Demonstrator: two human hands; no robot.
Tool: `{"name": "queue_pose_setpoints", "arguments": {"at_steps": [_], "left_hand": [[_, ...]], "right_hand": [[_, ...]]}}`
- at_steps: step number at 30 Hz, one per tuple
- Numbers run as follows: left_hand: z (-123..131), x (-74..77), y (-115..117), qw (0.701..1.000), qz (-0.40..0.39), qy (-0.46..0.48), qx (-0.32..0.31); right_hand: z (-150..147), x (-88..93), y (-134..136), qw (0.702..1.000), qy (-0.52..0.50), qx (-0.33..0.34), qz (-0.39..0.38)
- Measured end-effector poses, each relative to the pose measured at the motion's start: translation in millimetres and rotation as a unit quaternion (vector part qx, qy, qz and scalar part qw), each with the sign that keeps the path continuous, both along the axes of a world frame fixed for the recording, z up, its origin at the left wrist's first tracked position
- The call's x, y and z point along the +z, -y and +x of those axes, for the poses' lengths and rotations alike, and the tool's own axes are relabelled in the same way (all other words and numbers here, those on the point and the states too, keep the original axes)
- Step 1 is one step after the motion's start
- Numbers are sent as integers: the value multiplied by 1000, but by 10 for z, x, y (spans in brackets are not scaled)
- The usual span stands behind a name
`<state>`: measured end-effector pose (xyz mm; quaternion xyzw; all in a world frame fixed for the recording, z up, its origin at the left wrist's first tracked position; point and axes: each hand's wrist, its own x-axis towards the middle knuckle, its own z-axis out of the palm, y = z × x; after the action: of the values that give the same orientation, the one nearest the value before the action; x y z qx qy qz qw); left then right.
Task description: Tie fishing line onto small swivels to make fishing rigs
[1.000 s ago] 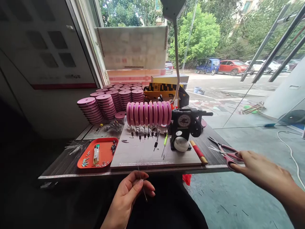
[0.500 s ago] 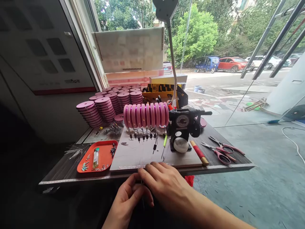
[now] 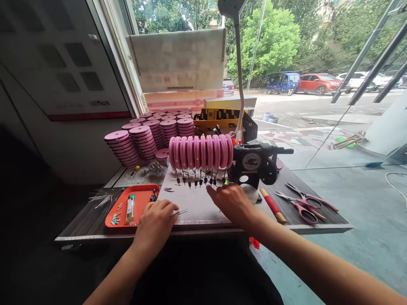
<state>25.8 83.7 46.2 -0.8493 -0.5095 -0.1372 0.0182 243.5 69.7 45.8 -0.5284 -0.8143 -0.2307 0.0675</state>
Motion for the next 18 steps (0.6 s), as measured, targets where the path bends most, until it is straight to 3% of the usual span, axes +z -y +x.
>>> {"name": "queue_pose_setpoints", "arguments": {"at_steps": [3, 7, 10, 13, 18], "left_hand": [[-77, 37, -84, 999, 20, 24, -1], [-245, 127, -425, 999, 32, 30, 6], [-220, 112, -713, 999, -4, 16, -37], [-66, 36, -922, 997, -36, 16, -60], [105, 65, -1035, 991, -79, 82, -74]], "right_hand": [[-19, 57, -22, 1000, 17, 3, -21], [-62, 68, 89, 997, 31, 58, -30], [-172, -27, 289, 987, 3, 158, 21], [-331, -171, 522, 957, -53, 277, 72], [-568, -361, 737, 935, -143, 322, -37]]}}
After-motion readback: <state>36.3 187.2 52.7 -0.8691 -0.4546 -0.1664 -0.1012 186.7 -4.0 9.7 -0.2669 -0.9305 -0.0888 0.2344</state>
